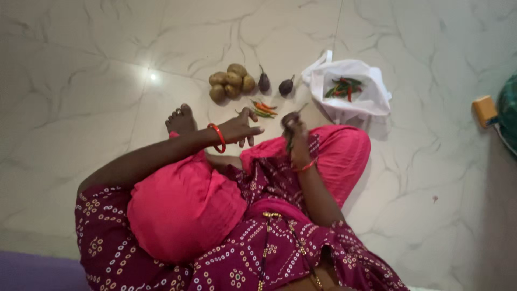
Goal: The person sits on the floor and peels potatoes and eggplants by hand. They remove the skin from the vegetables and place the peeled items into a white bag while discarding the peels on the floor.
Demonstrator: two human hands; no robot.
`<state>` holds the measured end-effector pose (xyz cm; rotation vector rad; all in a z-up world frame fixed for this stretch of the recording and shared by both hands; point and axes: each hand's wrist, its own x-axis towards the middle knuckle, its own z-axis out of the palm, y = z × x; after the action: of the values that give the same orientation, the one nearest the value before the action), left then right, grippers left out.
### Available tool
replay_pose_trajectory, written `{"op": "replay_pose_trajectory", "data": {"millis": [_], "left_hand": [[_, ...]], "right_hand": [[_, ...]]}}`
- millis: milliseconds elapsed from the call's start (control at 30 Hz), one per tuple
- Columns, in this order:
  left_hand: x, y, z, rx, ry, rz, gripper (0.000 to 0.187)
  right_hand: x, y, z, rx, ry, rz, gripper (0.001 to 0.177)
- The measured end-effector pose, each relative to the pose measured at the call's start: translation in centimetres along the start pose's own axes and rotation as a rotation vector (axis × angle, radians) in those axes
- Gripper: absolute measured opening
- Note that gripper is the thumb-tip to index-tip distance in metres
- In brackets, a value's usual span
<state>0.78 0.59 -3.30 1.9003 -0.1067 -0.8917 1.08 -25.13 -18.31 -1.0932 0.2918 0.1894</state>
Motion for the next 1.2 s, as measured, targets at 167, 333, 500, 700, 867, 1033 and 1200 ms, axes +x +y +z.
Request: {"op": "replay_pose_trajectory", "data": {"millis": [167, 333, 500, 700, 867, 1033, 1200], "left_hand": [[-1.5, 1.2, -0.3, -0.055, 0.0, 0.042, 0.059], [-2.0, 1.6, -0.6, -0.078, -0.007, 0.04, 0.053], [-2.3, 1.5, -0.6, -0.091, -0.002, 0.022, 0.045], [-2.7, 1.9, -0.3, -0.09, -0.014, 0.029, 0.038], [-3.0, 2.8, -0.9, -0.035, -0.047, 0.052, 0.032], [-4.1, 2.5, -1.4, -0.014, -0.065, 0.143, 0.034], [-5.2, 2.1, -1.7, 0.041, -0.08, 0.116, 0.035]], "right_hand": [[4.5, 0.2, -1.8, 0.088, 0.085, 0.017, 0.034], [9.6, 0.1, -2.2, -0.063, 0.213, 0.051, 0.044], [11.4, 2.6, -1.9, -0.259, 0.271, 0.061, 0.049], [11.8, 4.8, 2.0, -0.84, 0.157, -0.25, 0.056], [14.4, 3.5, 7.2, -1.168, 0.237, -0.693, 0.048], [18.8, 1.5, 8.7, -1.722, 0.32, -0.439, 0.057], [20.7, 2.0, 8.6, -1.894, 0.062, -0.367, 0.021]]}}
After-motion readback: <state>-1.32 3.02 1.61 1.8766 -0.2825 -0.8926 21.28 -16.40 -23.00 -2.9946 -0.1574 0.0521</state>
